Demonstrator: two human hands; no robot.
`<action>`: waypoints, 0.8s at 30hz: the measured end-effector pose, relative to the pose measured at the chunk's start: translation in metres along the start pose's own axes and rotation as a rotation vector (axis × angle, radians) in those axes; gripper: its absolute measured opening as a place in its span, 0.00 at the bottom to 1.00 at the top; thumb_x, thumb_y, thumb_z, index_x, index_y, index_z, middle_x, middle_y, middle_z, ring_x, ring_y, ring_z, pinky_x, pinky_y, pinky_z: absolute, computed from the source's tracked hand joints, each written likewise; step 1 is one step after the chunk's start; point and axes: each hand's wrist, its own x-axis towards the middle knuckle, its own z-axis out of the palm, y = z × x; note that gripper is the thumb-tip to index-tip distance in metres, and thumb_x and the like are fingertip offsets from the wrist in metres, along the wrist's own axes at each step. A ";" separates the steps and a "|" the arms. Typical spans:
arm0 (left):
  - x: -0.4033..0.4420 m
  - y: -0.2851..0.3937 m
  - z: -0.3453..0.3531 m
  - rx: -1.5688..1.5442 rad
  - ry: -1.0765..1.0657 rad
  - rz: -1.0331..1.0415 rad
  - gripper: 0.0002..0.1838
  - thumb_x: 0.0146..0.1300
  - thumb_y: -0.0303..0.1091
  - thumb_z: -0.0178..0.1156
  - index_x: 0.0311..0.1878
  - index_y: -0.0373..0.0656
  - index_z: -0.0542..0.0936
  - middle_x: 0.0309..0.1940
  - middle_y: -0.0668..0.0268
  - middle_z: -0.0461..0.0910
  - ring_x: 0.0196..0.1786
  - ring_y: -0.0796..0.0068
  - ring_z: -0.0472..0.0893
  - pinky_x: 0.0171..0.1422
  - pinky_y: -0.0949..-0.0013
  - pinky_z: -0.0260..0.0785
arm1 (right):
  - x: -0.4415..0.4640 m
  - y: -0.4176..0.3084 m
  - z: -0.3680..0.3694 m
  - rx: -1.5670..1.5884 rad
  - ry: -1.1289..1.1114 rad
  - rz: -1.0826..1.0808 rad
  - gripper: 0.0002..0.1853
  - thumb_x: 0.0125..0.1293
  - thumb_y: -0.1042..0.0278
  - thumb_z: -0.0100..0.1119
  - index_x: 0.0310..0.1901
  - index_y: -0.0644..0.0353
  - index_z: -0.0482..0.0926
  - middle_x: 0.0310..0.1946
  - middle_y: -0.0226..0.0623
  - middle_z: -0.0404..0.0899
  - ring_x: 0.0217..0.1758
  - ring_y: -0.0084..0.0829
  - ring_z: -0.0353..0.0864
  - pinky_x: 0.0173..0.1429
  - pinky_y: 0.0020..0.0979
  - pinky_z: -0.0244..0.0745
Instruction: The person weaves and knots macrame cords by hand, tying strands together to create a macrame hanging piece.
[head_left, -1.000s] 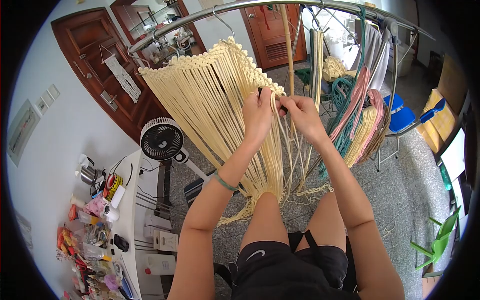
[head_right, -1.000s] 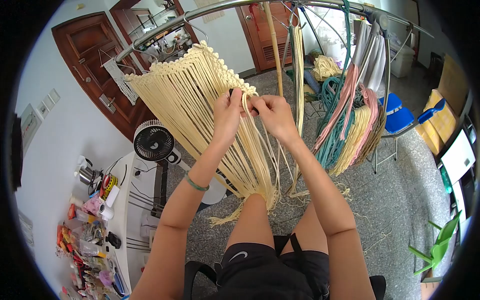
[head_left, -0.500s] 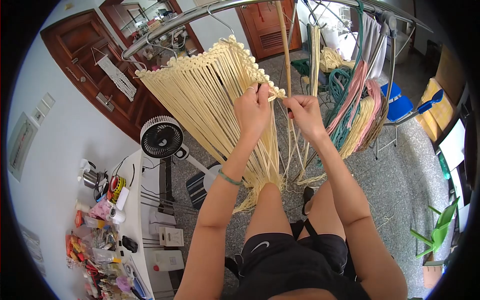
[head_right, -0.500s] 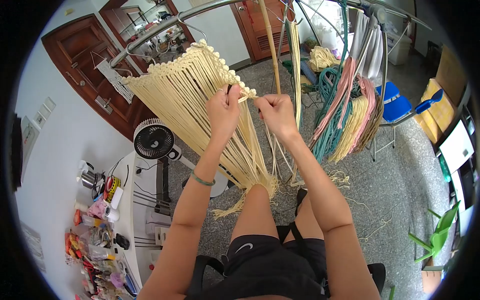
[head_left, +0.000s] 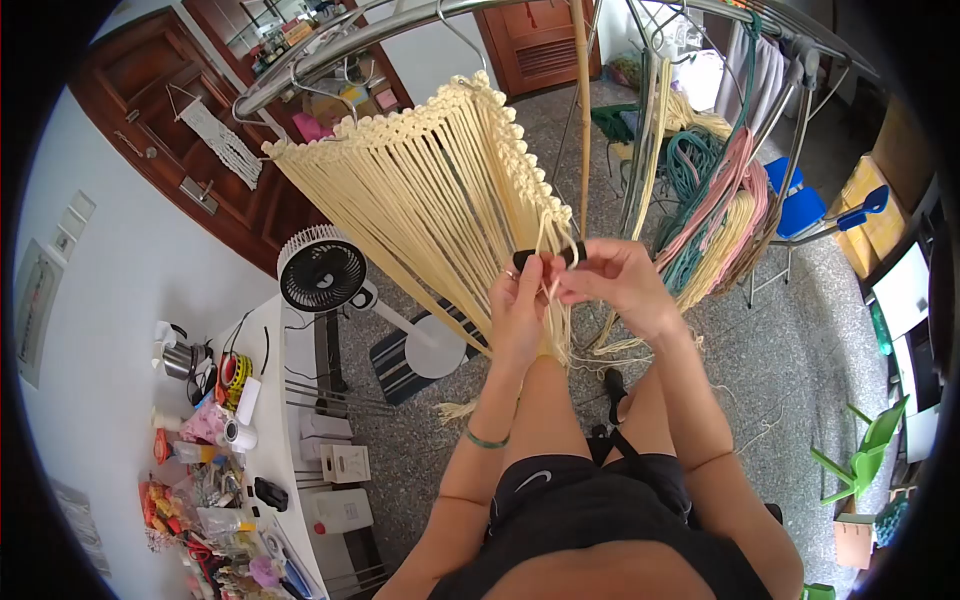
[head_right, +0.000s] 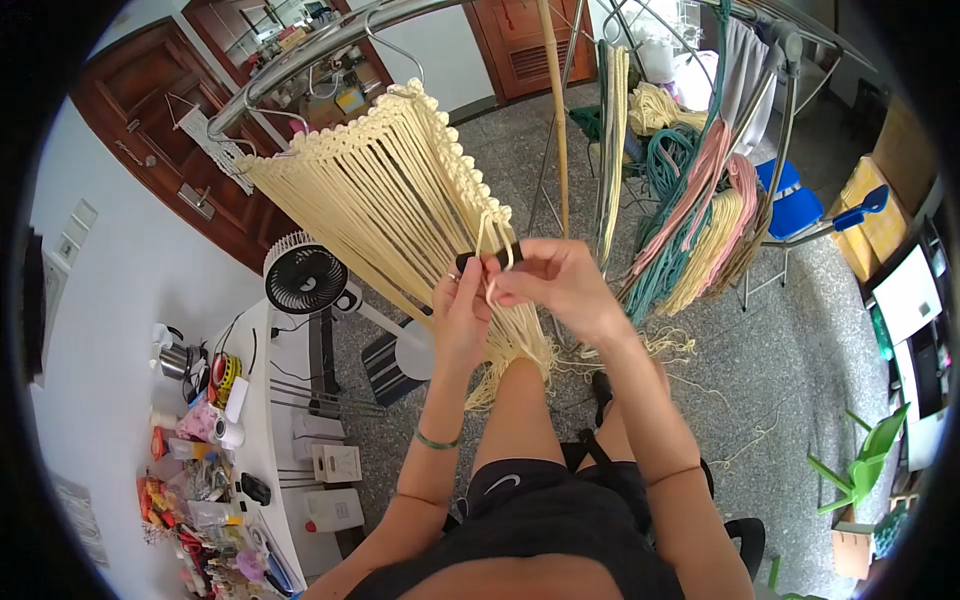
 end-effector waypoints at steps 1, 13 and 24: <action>-0.004 0.003 0.007 -0.032 0.076 -0.042 0.13 0.69 0.35 0.47 0.45 0.35 0.73 0.38 0.63 0.78 0.37 0.78 0.78 0.41 0.73 0.73 | 0.007 0.013 -0.001 -0.006 0.043 -0.098 0.04 0.58 0.79 0.59 0.34 0.69 0.78 0.28 0.38 0.80 0.31 0.21 0.80 0.35 0.21 0.77; 0.004 0.029 -0.008 0.724 -0.178 0.176 0.10 0.62 0.29 0.55 0.41 0.32 0.72 0.35 0.59 0.77 0.35 0.74 0.80 0.39 0.72 0.71 | 0.022 0.027 -0.006 0.144 0.205 -0.122 0.06 0.57 0.73 0.62 0.35 0.63 0.78 0.28 0.34 0.81 0.28 0.20 0.78 0.34 0.21 0.74; 0.033 0.017 0.012 0.107 0.029 0.018 0.10 0.61 0.28 0.55 0.43 0.38 0.68 0.29 0.63 0.77 0.33 0.77 0.78 0.34 0.76 0.71 | 0.019 0.029 0.008 0.190 0.304 0.013 0.09 0.61 0.67 0.56 0.28 0.63 0.73 0.24 0.37 0.80 0.24 0.22 0.79 0.31 0.22 0.73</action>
